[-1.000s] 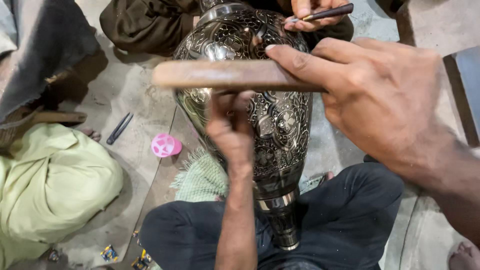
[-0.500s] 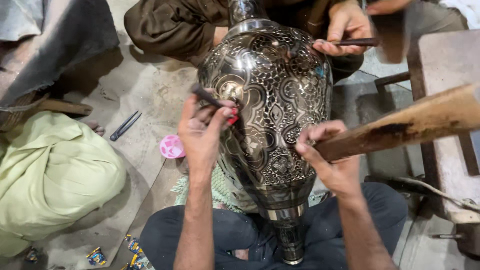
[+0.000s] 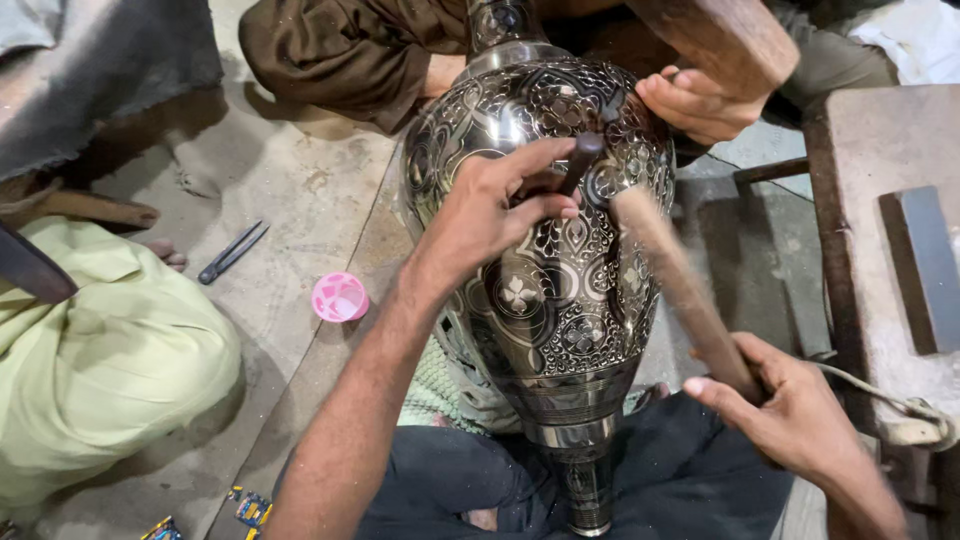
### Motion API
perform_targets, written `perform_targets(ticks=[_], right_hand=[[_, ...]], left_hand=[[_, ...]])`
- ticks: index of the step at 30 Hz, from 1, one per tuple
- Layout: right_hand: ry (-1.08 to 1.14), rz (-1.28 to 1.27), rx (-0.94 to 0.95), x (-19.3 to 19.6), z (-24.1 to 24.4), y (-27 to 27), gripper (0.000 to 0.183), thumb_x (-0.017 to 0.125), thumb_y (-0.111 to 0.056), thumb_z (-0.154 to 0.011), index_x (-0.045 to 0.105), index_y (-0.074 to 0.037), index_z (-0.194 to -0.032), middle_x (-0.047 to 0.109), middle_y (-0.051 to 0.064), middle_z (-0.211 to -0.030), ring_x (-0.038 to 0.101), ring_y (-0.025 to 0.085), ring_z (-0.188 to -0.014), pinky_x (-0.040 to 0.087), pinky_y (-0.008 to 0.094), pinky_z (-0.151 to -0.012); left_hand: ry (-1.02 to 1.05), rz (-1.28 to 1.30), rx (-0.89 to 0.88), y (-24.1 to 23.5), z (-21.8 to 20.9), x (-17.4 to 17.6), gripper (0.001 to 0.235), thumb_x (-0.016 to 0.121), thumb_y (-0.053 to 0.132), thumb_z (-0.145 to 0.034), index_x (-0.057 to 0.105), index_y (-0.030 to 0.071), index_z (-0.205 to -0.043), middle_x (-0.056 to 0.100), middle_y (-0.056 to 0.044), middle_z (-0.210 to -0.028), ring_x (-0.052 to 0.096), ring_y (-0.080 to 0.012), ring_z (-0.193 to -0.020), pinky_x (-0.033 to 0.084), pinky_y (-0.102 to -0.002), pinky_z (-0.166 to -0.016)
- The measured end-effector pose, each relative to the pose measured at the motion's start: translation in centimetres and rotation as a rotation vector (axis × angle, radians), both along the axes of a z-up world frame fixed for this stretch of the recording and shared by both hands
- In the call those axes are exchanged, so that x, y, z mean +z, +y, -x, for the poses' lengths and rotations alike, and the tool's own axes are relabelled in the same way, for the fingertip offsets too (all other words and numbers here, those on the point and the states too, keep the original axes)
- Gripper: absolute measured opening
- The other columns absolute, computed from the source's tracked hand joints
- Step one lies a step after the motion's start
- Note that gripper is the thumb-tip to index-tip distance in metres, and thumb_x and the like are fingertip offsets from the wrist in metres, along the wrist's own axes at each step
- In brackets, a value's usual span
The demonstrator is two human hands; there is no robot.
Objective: The person uses a hammer and chisel to engrave intricate floral patterns onto a large metal vase. They repeatedly strike the chisel to create detailed designs on the vase's surface.
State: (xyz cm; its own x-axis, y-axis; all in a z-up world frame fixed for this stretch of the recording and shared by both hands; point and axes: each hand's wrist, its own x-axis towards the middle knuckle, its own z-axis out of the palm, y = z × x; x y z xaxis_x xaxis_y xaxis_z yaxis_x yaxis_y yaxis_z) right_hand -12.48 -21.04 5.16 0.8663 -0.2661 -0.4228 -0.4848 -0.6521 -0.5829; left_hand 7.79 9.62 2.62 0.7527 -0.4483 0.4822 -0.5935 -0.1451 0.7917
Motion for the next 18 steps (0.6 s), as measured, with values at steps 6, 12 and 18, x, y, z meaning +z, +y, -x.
perform_targets(ticks=[6, 12, 18], right_hand=[[0.018, 0.312, 0.161, 2.3, -0.6, 0.4, 0.045, 0.087, -0.036, -0.078, 0.069, -0.008, -0.108, 0.068, 0.015, -0.068, 0.063, 0.022, -0.055, 0.054, 0.037, -0.056], [0.122, 0.472, 0.238, 3.7, -2.5, 0.4, 0.049, 0.083, -0.035, -0.085, 0.065, -0.013, -0.124, 0.078, 0.015, -0.083, 0.077, 0.021, -0.068, 0.060, 0.036, -0.062], [-0.384, 0.261, 0.243, 5.8, -3.4, 0.6, 0.041, 0.079, -0.023, -0.083, 0.064, -0.008, -0.118, 0.074, 0.012, -0.081, 0.071, 0.015, -0.068, 0.057, 0.031, -0.060]], left_hand=[[-0.001, -0.096, -0.059, 0.1, -0.8, -0.6, 0.050, 0.079, 0.023, -0.093, 0.061, 0.023, -0.140, 0.081, -0.002, -0.106, 0.081, -0.0143, -0.088, 0.067, -0.032, -0.078], [-0.090, -0.094, -0.102, 0.2, -0.9, -0.5, 0.051, 0.078, 0.022, -0.095, 0.060, 0.022, -0.143, 0.081, -0.003, -0.107, 0.081, -0.0156, -0.094, 0.068, -0.033, -0.084], [-0.095, -0.151, -0.104, 0.3, -0.9, 0.0, 0.052, 0.078, 0.022, -0.094, 0.059, 0.019, -0.143, 0.080, -0.005, -0.106, 0.081, -0.0173, -0.094, 0.067, -0.035, -0.085]])
